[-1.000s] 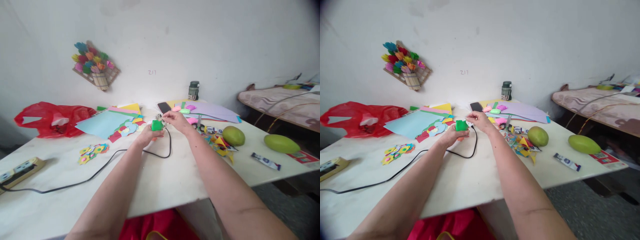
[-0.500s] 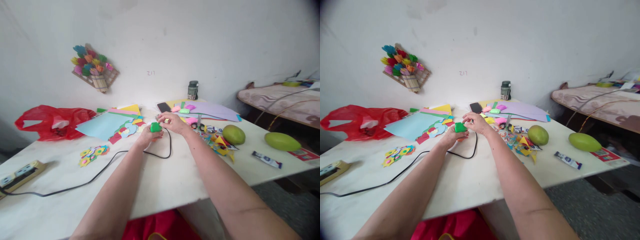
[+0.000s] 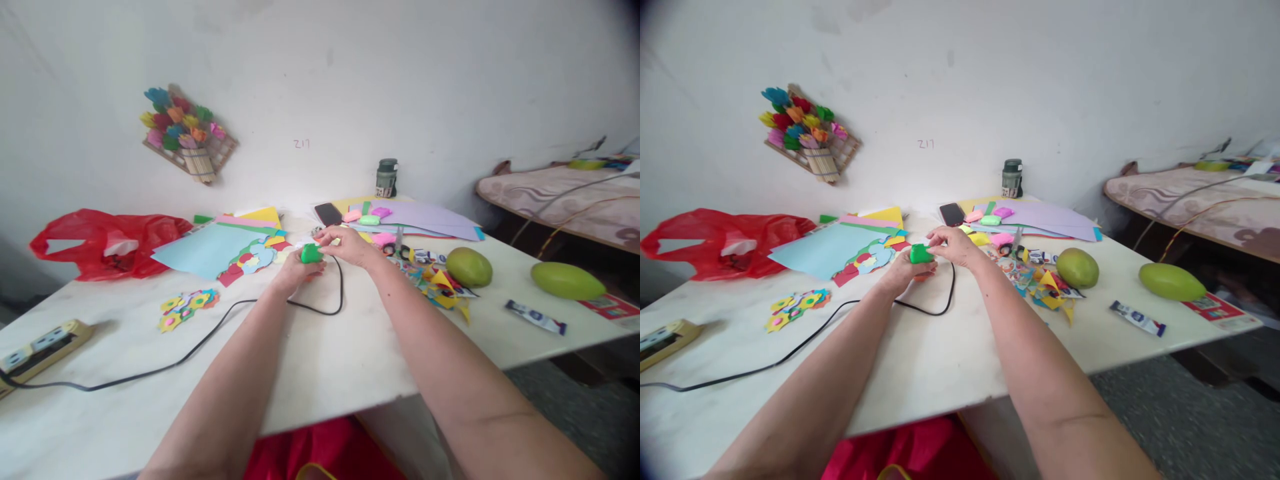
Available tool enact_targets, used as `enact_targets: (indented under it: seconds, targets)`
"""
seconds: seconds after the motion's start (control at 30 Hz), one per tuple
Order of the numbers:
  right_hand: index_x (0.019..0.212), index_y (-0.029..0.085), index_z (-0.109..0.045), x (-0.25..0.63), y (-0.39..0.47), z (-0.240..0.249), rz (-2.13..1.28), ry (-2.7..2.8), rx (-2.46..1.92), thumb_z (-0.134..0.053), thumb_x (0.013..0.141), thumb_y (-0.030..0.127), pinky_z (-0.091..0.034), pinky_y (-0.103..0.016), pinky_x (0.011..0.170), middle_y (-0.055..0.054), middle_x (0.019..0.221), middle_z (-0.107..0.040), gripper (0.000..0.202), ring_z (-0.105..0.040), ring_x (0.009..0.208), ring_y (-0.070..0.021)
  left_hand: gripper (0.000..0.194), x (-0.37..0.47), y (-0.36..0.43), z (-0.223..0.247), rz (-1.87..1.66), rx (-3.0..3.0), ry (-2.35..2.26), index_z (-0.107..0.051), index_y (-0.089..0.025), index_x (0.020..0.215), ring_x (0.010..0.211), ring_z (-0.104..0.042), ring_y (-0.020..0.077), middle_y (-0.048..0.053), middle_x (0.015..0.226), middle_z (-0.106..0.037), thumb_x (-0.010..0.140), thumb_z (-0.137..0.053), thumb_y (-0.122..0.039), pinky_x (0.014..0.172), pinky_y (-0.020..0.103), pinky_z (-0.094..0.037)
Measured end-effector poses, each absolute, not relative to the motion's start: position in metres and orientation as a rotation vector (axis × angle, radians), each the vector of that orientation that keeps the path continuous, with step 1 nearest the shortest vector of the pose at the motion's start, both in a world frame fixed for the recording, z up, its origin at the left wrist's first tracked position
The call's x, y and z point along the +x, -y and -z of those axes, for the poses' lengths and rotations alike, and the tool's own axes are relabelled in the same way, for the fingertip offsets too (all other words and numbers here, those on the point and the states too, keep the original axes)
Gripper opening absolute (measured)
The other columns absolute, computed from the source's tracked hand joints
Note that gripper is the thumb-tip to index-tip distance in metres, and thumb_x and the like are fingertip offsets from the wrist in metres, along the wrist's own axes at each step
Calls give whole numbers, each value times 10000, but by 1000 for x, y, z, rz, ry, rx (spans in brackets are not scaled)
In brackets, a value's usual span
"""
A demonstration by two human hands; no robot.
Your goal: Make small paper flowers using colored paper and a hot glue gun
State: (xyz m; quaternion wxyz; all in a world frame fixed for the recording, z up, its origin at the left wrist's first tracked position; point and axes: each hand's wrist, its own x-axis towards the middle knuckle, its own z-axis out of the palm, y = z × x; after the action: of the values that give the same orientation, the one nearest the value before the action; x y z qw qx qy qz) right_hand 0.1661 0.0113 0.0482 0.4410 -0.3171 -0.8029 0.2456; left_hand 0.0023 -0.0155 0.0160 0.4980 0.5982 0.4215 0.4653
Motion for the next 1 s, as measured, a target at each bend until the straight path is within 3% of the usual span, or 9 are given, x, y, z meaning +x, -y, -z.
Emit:
enact_targets:
  seconds: [0.5, 0.73, 1.0]
  targets:
    - [630, 153, -662, 157, -8, -46, -789, 1820, -759, -677, 605, 189, -442, -334, 824, -74, 879, -684, 46, -622, 853, -182, 322, 4, 20, -20, -1059, 1345, -925, -593, -121, 793, 600, -582, 126, 18, 684, -611, 540, -759, -232, 602, 291, -495]
    - [606, 143, -656, 158, -3, -49, -878, 1800, -768, -657, 634, 223, -460, -305, 769, -77, 908, -686, 85, -624, 847, -179, 338, 3, 17, -19, -1053, 1309, -884, -593, -120, 818, 595, -581, 125, 15, 673, -611, 538, -763, -205, 594, 285, -492]
    - [855, 164, -717, 158, -1, -50, -845, 1828, -811, -591, 720, 279, -490, -288, 686, -62, 941, -696, 218, -628, 806, -180, 327, -3, 17, -20, -956, 1264, -739, -592, -107, 855, 590, -593, 137, 48, 681, -625, 589, -742, -224, 539, 259, -454]
